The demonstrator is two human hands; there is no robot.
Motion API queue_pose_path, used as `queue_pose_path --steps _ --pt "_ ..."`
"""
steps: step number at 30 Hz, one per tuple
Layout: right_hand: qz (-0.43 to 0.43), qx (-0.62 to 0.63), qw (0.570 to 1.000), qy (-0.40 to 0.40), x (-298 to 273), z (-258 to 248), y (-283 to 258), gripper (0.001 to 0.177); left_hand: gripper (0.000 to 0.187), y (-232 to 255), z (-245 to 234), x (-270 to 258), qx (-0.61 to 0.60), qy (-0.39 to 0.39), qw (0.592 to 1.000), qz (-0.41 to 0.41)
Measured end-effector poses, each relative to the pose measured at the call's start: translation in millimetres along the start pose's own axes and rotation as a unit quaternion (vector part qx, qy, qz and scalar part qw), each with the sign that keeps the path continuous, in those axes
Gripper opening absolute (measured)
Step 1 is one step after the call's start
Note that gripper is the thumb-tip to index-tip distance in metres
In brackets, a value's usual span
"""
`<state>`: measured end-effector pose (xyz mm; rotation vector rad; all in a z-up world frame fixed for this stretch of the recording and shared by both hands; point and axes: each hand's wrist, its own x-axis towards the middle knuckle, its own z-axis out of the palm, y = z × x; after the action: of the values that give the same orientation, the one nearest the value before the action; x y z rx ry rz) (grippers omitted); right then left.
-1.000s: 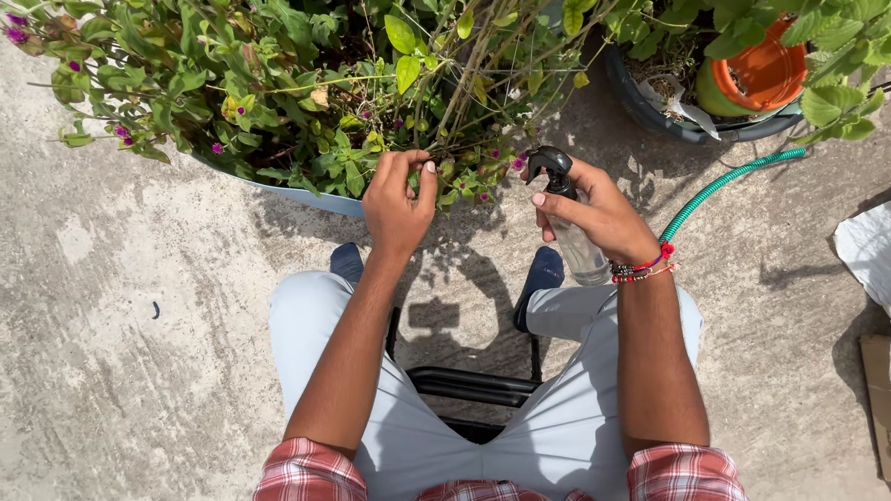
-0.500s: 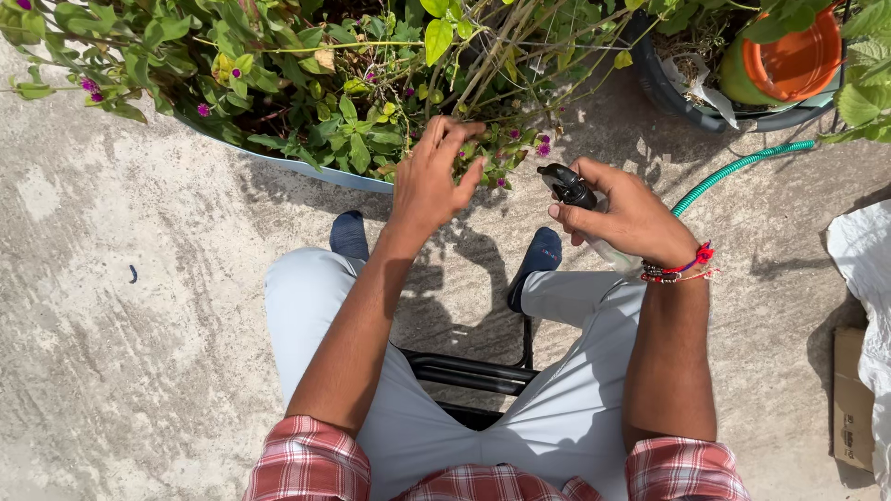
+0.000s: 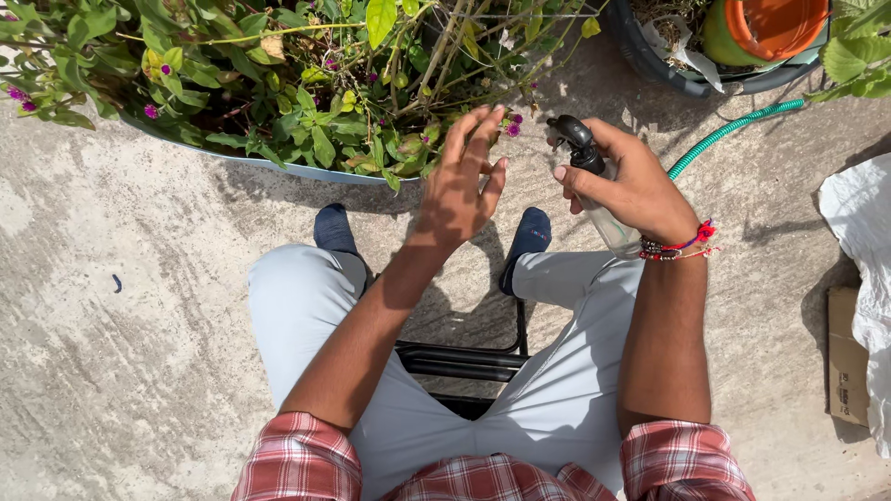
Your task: The person sprays water from a spray bottle onto a plant in a blue container, touches the leaves and small flowers, and unscrews the spray nozzle from the bottle.
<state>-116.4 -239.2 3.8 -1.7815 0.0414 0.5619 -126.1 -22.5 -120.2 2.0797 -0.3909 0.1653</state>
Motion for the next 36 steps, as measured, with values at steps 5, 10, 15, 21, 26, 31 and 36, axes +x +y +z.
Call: queue_pose_path --steps 5,10,15,21,26,31,36 --pt "0.014 -0.009 0.999 0.033 1 3 0 0.023 0.061 8 13 19 -0.035 -0.050 0.989 -0.138" --pt "0.031 0.012 0.999 0.033 4 1 3 0.026 0.050 6 17 28 -0.002 -0.063 0.982 -0.178" --pt "0.034 -0.015 0.999 0.011 13 -1 13 0.024 0.038 3 20 26 -0.045 -0.018 0.993 -0.108" --pt "0.021 0.011 1.000 -0.020 19 3 18 0.022 0.032 6 -6 20 -0.099 -0.051 0.986 -0.123" --pt "0.014 0.016 0.999 -0.031 19 4 15 0.021 0.031 9 -15 25 -0.113 -0.032 0.987 -0.113" --pt "-0.013 0.013 0.999 -0.030 20 10 11 0.023 0.034 7 -11 25 -0.091 -0.016 0.986 -0.142" --pt "0.004 0.026 0.999 -0.043 20 9 16 0.022 0.037 8 -10 25 -0.035 -0.051 0.989 -0.131"
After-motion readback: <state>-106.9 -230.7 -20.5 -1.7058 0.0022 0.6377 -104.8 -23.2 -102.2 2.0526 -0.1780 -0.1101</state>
